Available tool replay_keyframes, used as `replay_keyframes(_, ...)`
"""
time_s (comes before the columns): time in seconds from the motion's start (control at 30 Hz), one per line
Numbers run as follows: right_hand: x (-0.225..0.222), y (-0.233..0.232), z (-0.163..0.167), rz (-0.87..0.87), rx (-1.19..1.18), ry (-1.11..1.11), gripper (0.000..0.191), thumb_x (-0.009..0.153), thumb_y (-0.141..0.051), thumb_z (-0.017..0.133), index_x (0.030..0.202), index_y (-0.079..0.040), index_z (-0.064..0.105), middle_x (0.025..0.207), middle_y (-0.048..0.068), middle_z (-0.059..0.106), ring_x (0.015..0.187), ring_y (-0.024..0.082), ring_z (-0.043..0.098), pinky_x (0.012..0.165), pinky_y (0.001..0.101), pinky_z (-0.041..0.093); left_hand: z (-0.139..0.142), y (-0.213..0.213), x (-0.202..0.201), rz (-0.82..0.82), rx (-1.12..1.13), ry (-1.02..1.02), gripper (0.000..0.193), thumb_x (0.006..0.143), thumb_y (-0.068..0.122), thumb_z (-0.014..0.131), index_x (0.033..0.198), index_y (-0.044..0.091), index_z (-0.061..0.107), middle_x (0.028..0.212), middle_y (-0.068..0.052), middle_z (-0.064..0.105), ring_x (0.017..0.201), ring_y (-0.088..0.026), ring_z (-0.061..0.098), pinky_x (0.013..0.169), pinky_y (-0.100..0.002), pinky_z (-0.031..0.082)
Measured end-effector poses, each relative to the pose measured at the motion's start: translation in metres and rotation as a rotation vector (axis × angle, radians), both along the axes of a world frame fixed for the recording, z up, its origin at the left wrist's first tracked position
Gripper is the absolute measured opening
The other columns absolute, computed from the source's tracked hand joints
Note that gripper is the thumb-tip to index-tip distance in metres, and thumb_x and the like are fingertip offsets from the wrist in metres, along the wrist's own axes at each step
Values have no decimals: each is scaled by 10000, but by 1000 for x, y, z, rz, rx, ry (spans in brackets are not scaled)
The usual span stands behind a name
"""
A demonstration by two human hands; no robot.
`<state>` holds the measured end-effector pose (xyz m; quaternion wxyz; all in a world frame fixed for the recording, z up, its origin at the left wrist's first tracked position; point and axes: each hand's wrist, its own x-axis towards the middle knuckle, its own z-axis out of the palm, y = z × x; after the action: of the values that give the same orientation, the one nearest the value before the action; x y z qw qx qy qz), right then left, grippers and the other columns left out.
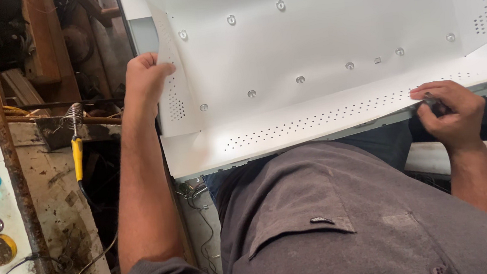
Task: The person disassembles a TV by removing the outer white panel and then peeling back a internal white lining to reveal the circuit boards and internal components.
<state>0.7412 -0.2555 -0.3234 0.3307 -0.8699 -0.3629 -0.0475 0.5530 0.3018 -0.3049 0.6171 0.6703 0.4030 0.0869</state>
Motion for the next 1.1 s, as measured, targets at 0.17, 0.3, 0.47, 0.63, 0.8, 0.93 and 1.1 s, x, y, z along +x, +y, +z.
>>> replay_keyframes(0.17,3,12,11,-9,-34,-91,188,1005,86,657,1079,-64,742,1066,97,773,676,63,639,525,185,443,13,-9,-5,-188,373,255,281,925,162,672,1128,-31,700,981,-171,748,799,-217,732,709,-354,567)
replay_keyframes(0.3,9,26,19,-6,17,-245,156,1088,127,588,1069,-25,619,1045,118,749,861,147,716,666,244,530,15,11,-9,-220,302,399,322,1003,247,602,1173,2,723,1067,-132,750,847,-212,741,737,-361,538)
replay_keyframes(0.47,13,40,27,-48,81,-300,146,1174,77,627,1071,-21,594,1031,115,743,863,179,711,709,278,526,-5,43,-23,-77,-193,36,305,974,169,640,1148,-76,691,993,-170,755,796,-212,737,690,-319,589)
replay_keyframes(0.63,24,52,43,-101,65,-311,87,1156,54,687,1100,-11,678,938,129,723,732,193,650,587,291,451,-32,53,-25,-76,-256,-174,315,1010,166,662,1164,-107,690,1015,-160,751,799,-174,721,701,-267,562)
replay_keyframes(0.8,40,59,58,-135,-14,-294,82,1065,95,705,1046,19,730,824,131,679,686,207,614,612,337,423,-18,47,-7,93,-254,-212,341,1020,205,635,1167,-98,686,992,-151,738,817,-203,726,700,-293,571)
replay_keyframes(0.93,54,54,57,-149,-30,-192,73,1102,66,712,1057,10,724,847,118,690,704,174,634,633,300,454,-7,18,16,45,-593,-581,466,1003,261,582,1326,-74,592,1175,-200,703,1030,-277,726,911,-367,607)
replay_keyframes(1.1,57,54,59,-102,-56,-293,203,963,130,584,1113,22,667,1030,131,714,857,170,697,753,293,549,-30,-15,33,-89,-26,-597,692,894,-82,579,1536,-22,328,1436,-223,595,1312,-308,661,1140,-447,565)
